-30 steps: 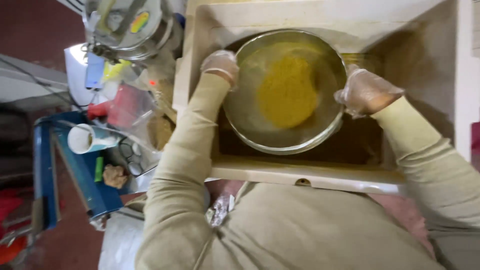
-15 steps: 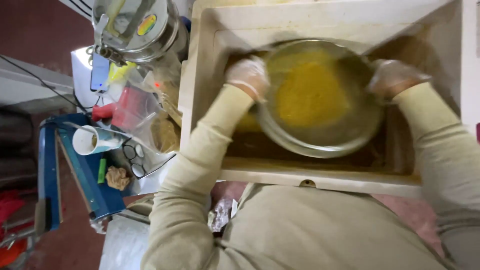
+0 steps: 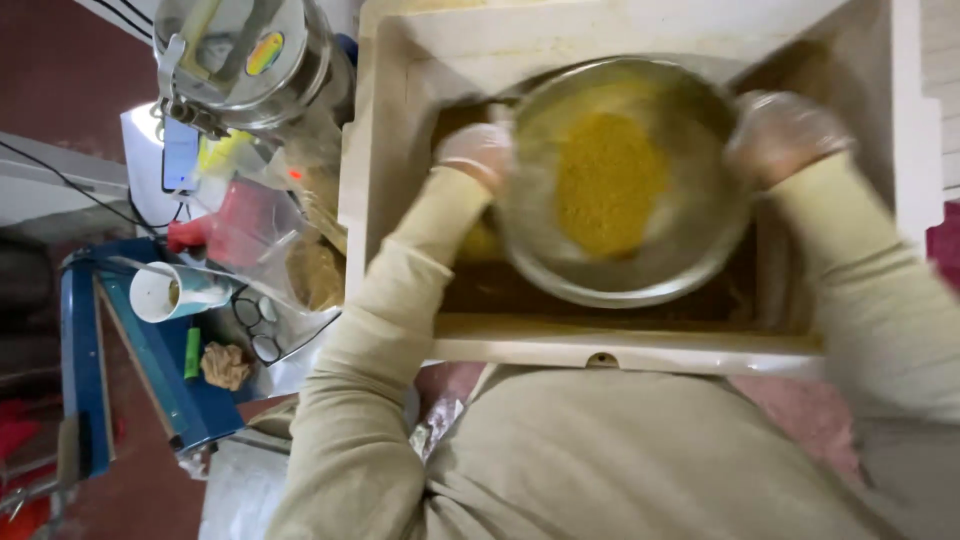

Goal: The person sifts a yellow powder using a metal sieve held over a white container. They shake the sieve back and forth and occasionally use a gloved hand to rub the powder through the mesh. The sifted powder collects in the container below.

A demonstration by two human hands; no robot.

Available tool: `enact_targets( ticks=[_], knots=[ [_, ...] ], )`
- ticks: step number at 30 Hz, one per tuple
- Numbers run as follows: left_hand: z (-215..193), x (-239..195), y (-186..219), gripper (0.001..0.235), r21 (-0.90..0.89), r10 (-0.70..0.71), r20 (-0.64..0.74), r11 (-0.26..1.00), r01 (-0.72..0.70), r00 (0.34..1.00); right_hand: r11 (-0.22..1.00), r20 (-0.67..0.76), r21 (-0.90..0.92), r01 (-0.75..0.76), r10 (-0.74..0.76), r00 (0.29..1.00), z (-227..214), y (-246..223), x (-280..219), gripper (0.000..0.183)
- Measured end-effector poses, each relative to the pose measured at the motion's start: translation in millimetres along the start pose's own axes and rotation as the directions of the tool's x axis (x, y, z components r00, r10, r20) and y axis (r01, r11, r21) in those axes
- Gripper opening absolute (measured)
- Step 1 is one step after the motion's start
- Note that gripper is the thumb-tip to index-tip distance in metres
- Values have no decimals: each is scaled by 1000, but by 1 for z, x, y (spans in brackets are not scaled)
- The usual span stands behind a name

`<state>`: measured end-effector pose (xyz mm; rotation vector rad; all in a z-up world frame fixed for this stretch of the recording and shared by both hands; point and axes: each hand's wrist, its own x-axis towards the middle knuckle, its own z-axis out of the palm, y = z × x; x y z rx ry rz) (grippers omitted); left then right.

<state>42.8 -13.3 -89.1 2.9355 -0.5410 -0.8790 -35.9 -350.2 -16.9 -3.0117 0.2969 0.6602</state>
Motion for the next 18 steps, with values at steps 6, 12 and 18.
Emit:
enact_targets(
  ticks=[6, 12, 18],
  knots=[
    [32, 47, -53, 56, 210, -200, -255, 944, 256, 946, 986, 198, 165, 35, -67, 978, 12, -32, -6, 21],
    [4, 10, -29, 86, -48, 15, -132, 999, -21, 991, 997, -40, -19, 71, -71, 997, 14, -7, 6, 50],
    [25, 39, -58, 56, 218, -185, -462, 924, 314, 867, 913, 192, 354, 204, -284, 939, 61, 10, 52, 23]
  ],
)
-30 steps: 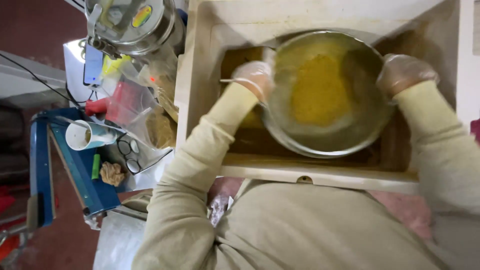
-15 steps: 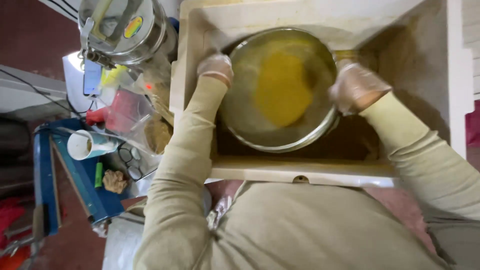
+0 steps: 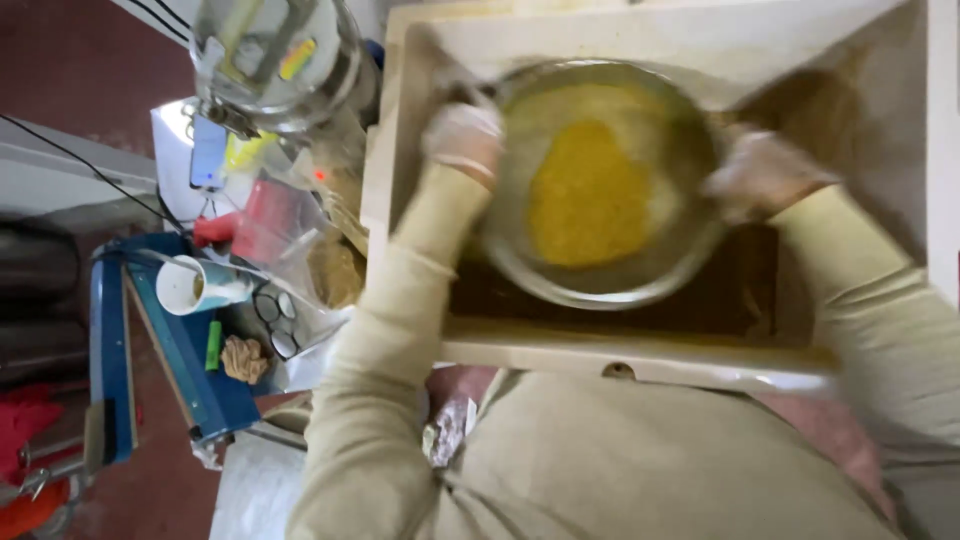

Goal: The person sifts a yellow powder using a metal sieve held over a white container. They shake the sieve back and forth and occasionally use a gloved hand to rub the powder through the mesh. The sifted powder collects in the container below.

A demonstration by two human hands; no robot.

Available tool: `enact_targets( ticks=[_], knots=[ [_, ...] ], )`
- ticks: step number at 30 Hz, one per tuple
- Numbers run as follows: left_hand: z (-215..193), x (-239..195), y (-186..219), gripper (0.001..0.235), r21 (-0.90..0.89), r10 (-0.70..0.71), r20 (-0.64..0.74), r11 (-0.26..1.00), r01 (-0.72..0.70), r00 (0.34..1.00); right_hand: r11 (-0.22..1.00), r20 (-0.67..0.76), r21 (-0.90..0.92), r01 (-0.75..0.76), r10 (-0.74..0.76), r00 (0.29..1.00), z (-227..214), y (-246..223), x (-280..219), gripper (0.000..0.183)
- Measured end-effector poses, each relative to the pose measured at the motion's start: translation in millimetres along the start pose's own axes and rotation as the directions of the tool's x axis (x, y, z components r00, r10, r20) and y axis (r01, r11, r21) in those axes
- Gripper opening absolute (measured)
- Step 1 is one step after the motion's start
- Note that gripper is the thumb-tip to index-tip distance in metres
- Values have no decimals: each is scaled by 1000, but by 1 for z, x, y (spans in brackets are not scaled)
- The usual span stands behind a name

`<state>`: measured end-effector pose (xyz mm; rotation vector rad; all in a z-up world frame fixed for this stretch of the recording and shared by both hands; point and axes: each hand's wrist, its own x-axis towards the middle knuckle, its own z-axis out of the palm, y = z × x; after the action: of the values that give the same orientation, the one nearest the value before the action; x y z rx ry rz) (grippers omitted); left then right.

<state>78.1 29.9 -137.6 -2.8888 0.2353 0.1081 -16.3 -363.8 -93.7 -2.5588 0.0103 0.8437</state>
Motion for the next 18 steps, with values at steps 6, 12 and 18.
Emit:
enact_targets(
  ticks=[6, 12, 18],
  knots=[
    [-63, -30, 11, 34, -381, 315, 41, 882, -277, 948, 943, -355, -218, -250, 162, 921, -29, -63, -54, 56],
    [-77, -31, 24, 65, -28, 152, 350, 988, -152, 924, 946, -45, -153, -286, 283, 958, -22, -35, -27, 16],
    [-60, -30, 23, 62, -394, 240, 317, 913, -102, 917, 927, -353, -226, -300, 209, 912, -31, -67, -71, 35]
  ],
)
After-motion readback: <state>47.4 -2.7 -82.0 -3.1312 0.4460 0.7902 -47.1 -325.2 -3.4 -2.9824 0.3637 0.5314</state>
